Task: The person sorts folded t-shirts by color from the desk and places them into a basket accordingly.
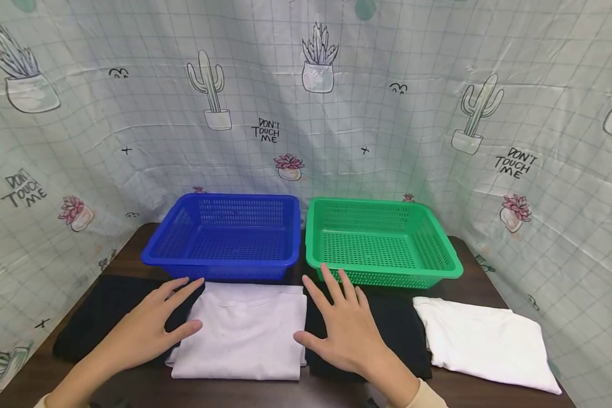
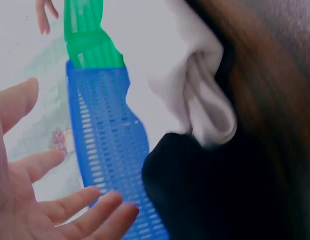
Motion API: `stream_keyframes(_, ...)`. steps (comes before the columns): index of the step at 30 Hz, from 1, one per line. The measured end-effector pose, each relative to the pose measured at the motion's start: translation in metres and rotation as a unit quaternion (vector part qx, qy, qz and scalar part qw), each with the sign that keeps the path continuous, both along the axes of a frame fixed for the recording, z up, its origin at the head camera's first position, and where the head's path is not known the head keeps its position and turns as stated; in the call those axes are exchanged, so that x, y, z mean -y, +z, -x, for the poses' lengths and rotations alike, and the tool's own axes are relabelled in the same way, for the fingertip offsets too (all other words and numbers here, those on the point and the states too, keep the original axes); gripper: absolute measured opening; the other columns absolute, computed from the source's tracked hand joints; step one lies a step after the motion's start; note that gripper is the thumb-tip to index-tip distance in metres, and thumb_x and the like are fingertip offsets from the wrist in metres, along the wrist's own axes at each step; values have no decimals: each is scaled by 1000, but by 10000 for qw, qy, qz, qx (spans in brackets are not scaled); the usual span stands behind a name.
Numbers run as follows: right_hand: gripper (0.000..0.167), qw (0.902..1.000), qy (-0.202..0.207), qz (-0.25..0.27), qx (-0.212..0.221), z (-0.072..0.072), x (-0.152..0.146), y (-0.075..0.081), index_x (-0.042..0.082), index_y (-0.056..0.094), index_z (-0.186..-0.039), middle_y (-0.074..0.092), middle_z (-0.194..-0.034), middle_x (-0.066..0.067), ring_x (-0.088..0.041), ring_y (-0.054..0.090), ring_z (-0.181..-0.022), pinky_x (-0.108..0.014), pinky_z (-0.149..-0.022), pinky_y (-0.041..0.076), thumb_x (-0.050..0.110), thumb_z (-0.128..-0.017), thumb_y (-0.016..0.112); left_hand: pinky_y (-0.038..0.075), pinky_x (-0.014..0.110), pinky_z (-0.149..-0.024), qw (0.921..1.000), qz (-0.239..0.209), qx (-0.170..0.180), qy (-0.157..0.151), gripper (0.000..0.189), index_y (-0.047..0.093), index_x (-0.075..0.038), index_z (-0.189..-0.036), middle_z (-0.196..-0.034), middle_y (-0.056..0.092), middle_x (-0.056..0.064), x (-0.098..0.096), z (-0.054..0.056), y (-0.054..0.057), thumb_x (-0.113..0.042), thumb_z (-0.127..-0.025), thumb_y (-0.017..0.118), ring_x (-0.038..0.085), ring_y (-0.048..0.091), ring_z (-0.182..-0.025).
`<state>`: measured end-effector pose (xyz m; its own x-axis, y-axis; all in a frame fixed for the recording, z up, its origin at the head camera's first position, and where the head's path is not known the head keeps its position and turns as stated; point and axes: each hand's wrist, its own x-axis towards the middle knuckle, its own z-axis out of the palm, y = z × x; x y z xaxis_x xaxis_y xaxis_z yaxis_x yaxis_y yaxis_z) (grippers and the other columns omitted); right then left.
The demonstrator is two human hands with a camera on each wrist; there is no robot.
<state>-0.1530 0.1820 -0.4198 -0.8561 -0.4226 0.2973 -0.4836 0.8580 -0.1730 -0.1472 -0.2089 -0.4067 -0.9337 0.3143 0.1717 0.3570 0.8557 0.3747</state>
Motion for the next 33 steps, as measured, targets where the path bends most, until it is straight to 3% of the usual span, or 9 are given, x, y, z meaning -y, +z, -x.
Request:
stream_keyframes(3,95,9998,130,32,127,-1,7,-5,35,25,-170,17,-178,-7,-45,34,-153,-70,-106,43,65,-94,71,59,57,-87,9978,-419,508,-100,75,46,-24,-163,-149,53,17,-2,1,-4,-56,-99,70,36,62,-124)
stream_keyframes(7,91,9974,232,297,610,-2,14,-10,31,31,-169,20,-177,-6,-39,42,-146,-62,-99,50,61,-94,74,57,33,-76,9901,-887,1068,-219,74,50,-17,-160,-135,57,14,-2,2,-8,-51,-98,74,21,63,-102)
stream_keyframes(13,89,9859,402,966,1307,-1,20,-13,27,35,-168,32,-168,-7,-33,47,-139,-52,-94,56,49,-93,80,53,30,-75,9847,-1040,1367,-280,73,54,-14,-156,-122,60,9,-4,6,-9,-48,-96,78,16,59,-96)
stream_keyframes(17,85,9621,607,1739,2013,2,22,-17,19,38,-166,43,-156,-11,-28,57,-121,-39,-88,58,44,-96,79,51,31,-73,9849,-846,1498,-167,74,54,-11,-155,-114,60,9,-5,11,-14,-42,-95,81,16,58,-93)
stream_keyframes(20,82,9442,493,2116,2476,6,23,-20,11,40,-164,48,-150,-16,-21,63,-105,-31,-79,57,41,-97,78,48,34,-72,9847,-775,1556,-88,73,54,-7,-154,-106,58,9,-5,17,-17,-38,-94,82,18,54,-89)
stream_keyframes(24,80,9370,103,2187,2722,12,23,-22,5,43,-160,55,-141,-23,-17,70,-97,-35,-80,58,36,-96,80,54,46,-82,9870,-550,1509,60,74,54,-6,-154,-118,62,17,-5,22,-21,-38,-93,82,26,60,-102)
stream_keyframes(27,80,9263,-12,2310,2977,18,24,-21,2,43,-159,56,-137,-27,-20,74,-95,-39,-80,60,31,-95,80,54,48,-84,9867,-500,1542,82,75,54,-6,-155,-124,61,20,-4,26,-22,-36,-93,83,28,60,-106)
stream_keyframes(30,81,9018,-13,2613,3443,23,26,-20,0,40,-160,56,-136,-28,-24,75,-92,-41,-78,62,28,-95,80,49,39,-75,9809,-782,1783,-42,74,53,-5,-155,-111,59,15,-3,31,-23,-30,-92,84,24,55,-94)
stream_keyframes(33,81,8650,-16,3086,3957,28,29,-21,0,37,-161,55,-135,-28,-26,75,-89,-43,-79,63,21,-96,80,45,34,-72,9664,-1293,2215,-183,73,51,-5,-155,-107,55,11,-2,36,-26,-22,-92,85,21,51,-88)
